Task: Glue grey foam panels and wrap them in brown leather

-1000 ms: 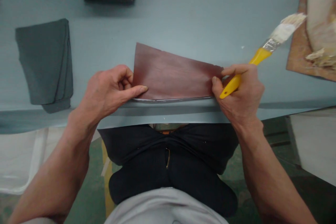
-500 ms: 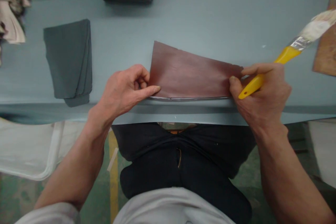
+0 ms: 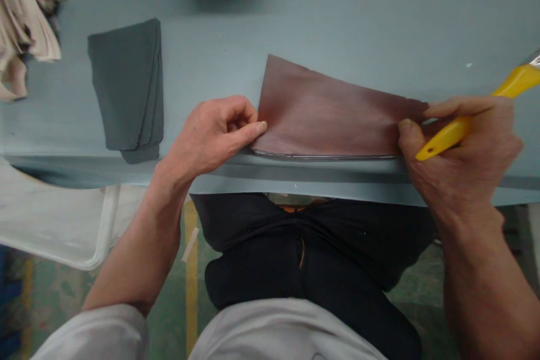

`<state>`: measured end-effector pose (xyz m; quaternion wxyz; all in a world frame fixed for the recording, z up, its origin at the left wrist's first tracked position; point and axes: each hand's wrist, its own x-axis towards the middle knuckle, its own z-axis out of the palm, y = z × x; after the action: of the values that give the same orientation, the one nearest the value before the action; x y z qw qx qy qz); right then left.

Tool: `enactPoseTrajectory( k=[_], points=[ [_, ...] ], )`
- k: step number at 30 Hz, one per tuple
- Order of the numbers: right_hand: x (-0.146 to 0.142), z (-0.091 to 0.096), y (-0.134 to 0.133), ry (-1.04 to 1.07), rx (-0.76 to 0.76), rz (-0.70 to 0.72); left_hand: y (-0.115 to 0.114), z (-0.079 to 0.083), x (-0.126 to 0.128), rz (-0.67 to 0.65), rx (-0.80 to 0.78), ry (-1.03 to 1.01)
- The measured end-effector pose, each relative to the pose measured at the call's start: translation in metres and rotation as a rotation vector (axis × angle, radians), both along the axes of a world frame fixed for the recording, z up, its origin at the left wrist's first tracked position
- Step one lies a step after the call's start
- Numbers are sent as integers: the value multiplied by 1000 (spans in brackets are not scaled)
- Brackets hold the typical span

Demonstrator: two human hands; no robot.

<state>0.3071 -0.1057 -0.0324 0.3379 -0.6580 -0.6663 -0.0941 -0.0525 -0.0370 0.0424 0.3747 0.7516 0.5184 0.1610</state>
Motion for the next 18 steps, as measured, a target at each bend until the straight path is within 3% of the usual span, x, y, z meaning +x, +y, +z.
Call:
enactPoseTrajectory(
  k=[18],
  points=[
    [4, -3, 1, -23, 27, 5, 0, 3, -2, -39, -53, -67]
  ],
)
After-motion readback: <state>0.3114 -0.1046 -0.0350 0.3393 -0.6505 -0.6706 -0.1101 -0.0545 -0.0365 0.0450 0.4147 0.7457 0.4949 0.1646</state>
